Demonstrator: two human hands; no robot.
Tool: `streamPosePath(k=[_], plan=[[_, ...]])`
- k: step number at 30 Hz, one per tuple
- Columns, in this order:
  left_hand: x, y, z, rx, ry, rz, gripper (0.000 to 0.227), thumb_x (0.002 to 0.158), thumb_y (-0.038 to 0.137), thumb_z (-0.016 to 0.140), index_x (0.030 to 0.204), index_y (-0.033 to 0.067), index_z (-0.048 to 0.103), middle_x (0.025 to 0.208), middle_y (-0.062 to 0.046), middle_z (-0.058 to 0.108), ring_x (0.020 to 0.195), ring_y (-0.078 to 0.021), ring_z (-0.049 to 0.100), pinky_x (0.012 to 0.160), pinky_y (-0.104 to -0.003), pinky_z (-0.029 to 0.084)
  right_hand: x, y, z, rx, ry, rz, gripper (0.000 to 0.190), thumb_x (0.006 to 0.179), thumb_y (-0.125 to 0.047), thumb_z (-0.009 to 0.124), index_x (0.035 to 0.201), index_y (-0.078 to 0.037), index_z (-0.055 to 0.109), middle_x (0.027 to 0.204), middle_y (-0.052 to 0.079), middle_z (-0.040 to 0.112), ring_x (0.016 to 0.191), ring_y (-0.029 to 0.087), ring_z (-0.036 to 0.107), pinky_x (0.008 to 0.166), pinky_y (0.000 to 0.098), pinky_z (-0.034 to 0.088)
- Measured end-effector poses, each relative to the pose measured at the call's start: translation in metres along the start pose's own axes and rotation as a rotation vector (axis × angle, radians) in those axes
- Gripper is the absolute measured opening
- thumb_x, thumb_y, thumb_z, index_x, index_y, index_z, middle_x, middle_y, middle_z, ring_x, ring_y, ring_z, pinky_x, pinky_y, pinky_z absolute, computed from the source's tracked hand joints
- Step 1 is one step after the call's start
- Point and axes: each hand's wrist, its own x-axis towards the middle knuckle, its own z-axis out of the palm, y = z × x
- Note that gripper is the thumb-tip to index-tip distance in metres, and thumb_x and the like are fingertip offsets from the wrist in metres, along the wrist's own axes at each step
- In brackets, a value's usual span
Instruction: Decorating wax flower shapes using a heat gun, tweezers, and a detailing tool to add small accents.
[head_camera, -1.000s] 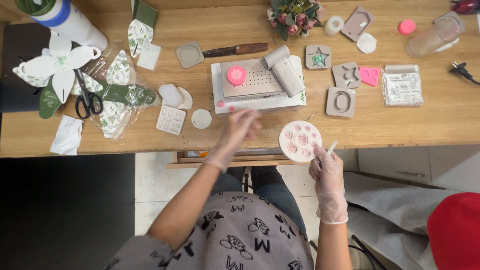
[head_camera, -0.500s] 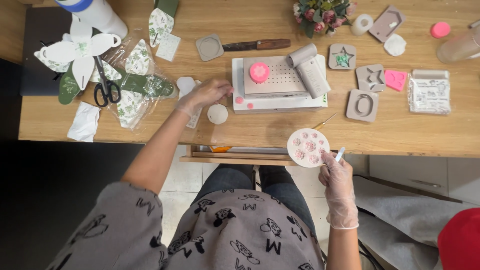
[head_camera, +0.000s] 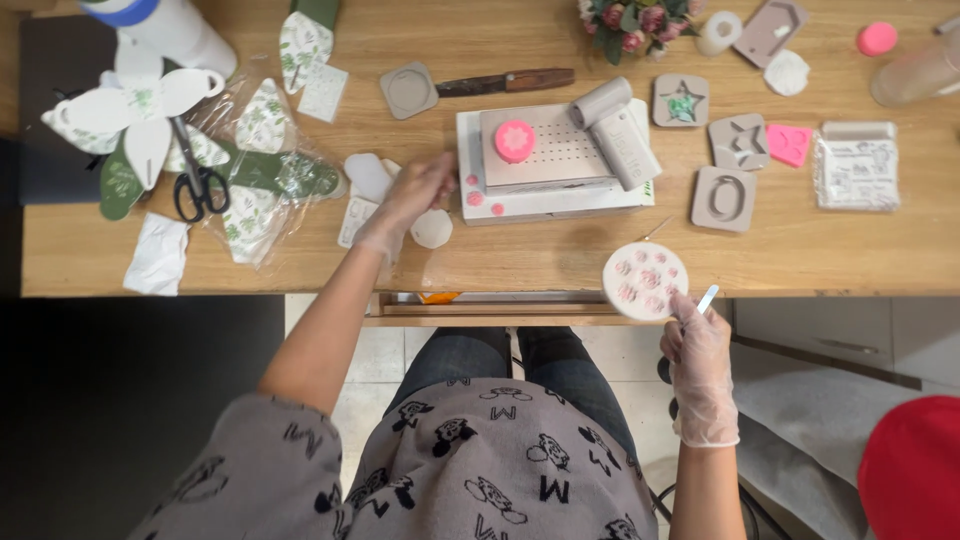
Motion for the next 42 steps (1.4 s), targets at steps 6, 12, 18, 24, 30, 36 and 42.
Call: streamPosePath(k=[6, 12, 18, 24, 30, 36, 42], plan=[[-0.08, 0.023, 0.003, -0.225, 0.234, -0.177, 0.042, 0.102, 0.047, 0.047, 0.077, 0.0162, 0.062, 0.058, 0.005, 0.052, 0.049, -0.0054, 0.051, 0.044, -0.018, 0.037, 0.025, 0.004, -0.022, 0.039, 0.109, -0.047, 0.019, 0.107, -0.021, 0.055, 0.093, -0.008, 0.053, 0.051, -0.005, 0.027, 0.042, 0.006, 0.023, 0.043, 0.0225, 0.022], [-0.112, -0.033, 0.005, -0.267, 0.286, -0.31, 0.041, 0.104, 0.048, 0.048, 0.085, 0.0146, 0.062, 0.068, -0.002, 0.062, 0.059, -0.0125, 0.058, 0.052, -0.024, 0.036, 0.06, -0.015, -0.021, -0.107, 0.063, -0.211, 0.025, 0.109, -0.034, 0.059, 0.103, -0.011, 0.055, 0.06, -0.008, 0.035, 0.049, 0.003, 0.037, 0.049, 0.0213, 0.034], [-0.116, -0.045, 0.002, -0.296, 0.273, -0.223, 0.046, 0.108, 0.044, 0.049, 0.081, 0.0104, 0.063, 0.065, -0.005, 0.06, 0.053, -0.0146, 0.057, 0.046, -0.024, 0.037, 0.164, 0.024, -0.022, -0.01, 0.13, -0.213, 0.015, 0.106, -0.022, 0.061, 0.109, -0.008, 0.055, 0.07, -0.004, 0.042, 0.046, 0.005, 0.042, 0.04, 0.0223, 0.035], [-0.111, -0.023, -0.003, -0.303, 0.279, -0.175, 0.046, 0.109, 0.043, 0.049, 0.08, 0.0113, 0.063, 0.063, -0.003, 0.058, 0.052, -0.0132, 0.056, 0.046, -0.023, 0.037, 0.234, 0.024, -0.028, -0.166, 0.075, -0.231, 0.028, 0.102, -0.032, 0.07, 0.114, -0.009, 0.062, 0.075, 0.003, 0.06, 0.059, 0.013, 0.063, 0.037, 0.0248, 0.038], [-0.116, -0.008, 0.008, -0.276, 0.304, -0.217, 0.043, 0.107, 0.041, 0.051, 0.078, 0.0117, 0.065, 0.063, -0.005, 0.06, 0.052, -0.0129, 0.056, 0.046, -0.023, 0.037, 0.288, 0.019, -0.04, -0.999, 0.225, -0.355, 0.044, 0.086, -0.047, 0.076, 0.124, -0.026, 0.071, 0.106, 0.009, 0.073, 0.11, 0.029, 0.068, 0.094, 0.0432, 0.052], [-0.119, 0.02, 0.016, -0.214, 0.314, -0.231, 0.036, 0.102, 0.038, 0.056, 0.078, 0.0133, 0.068, 0.063, -0.004, 0.063, 0.052, -0.0119, 0.058, 0.046, -0.023, 0.039, 0.274, 0.015, -0.044, -0.016, 0.358, -0.281, 0.043, 0.106, -0.032, 0.056, 0.139, -0.006, 0.054, 0.124, 0.017, 0.066, 0.113, 0.021, 0.072, 0.089, 0.0321, 0.061], [-0.125, 0.095, 0.017, -0.037, 0.184, -0.034, 0.016, 0.096, 0.028, 0.06, 0.099, 0.0129, 0.066, 0.08, 0.003, 0.051, 0.071, -0.0083, 0.05, 0.066, -0.025, 0.044, 0.245, -0.002, -0.066, -0.439, 0.075, -0.316, 0.061, 0.096, -0.006, 0.048, 0.153, 0.007, 0.03, 0.143, 0.028, 0.042, 0.131, 0.038, 0.047, 0.111, 0.0442, 0.042]])
